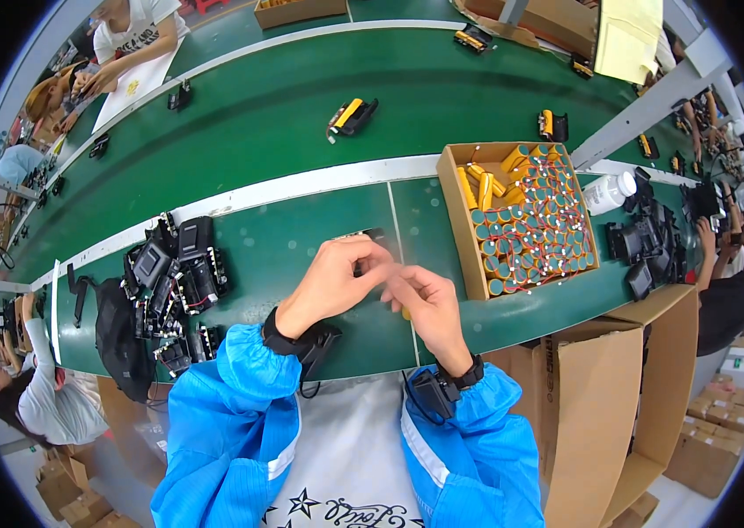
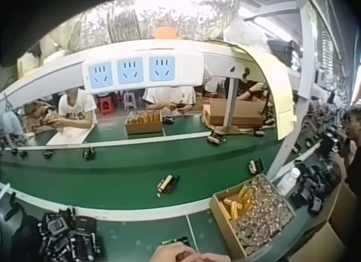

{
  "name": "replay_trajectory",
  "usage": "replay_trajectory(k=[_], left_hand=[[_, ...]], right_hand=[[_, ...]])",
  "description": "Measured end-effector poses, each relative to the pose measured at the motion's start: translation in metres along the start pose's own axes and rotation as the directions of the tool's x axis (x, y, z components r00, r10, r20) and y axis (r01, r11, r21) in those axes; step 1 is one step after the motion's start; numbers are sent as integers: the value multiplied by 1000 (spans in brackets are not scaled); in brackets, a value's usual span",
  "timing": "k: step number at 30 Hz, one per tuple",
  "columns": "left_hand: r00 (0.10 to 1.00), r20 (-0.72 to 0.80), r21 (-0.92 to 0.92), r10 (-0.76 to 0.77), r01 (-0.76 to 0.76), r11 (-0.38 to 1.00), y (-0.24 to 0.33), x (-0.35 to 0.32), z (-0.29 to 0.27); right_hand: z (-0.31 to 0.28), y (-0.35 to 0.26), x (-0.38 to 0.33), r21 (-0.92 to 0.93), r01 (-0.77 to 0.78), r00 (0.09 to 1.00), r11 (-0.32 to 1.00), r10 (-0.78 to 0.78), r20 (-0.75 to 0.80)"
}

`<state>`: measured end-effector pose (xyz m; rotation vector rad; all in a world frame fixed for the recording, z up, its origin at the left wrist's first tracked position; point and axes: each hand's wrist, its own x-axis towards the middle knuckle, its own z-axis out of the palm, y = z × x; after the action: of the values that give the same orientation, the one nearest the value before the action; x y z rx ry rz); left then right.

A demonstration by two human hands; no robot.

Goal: Assembling electronic components into a housing and securing them using an electric screwdriver.

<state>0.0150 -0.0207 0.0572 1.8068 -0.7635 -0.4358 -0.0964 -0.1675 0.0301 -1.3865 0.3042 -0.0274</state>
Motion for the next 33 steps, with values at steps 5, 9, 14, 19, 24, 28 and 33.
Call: replay_trajectory(k=[5, 9, 14, 19, 24, 28, 33], left_hand=[[986, 135, -141, 97, -78, 987, -21, 0, -10], [963, 65, 110, 260, -266, 958, -36, 7, -24], [984, -40, 525, 172, -126, 842, -58, 5, -24], [993, 94, 498, 70, -108, 861, -64, 0, -17], [994, 43, 351, 104, -113, 930, -66, -3, -21], [984, 58, 223, 170, -179, 958, -62, -7, -36], [968, 52, 293, 246, -250, 923, -69, -5, -35]], right_hand=[[4, 7, 2, 244, -67, 998, 967, 60, 35], [4, 10, 4, 472, -113, 993, 874, 108, 37], [10, 4, 16, 155, -53, 984, 987, 78, -163], [32, 17, 37, -409, 22, 962, 912, -130, -238], [36, 26, 43, -596, 2, 963, 803, -163, -216], [35, 27, 50, -569, -20, 959, 822, -145, -243], [38, 22, 50, -595, -31, 964, 803, -133, -230]])
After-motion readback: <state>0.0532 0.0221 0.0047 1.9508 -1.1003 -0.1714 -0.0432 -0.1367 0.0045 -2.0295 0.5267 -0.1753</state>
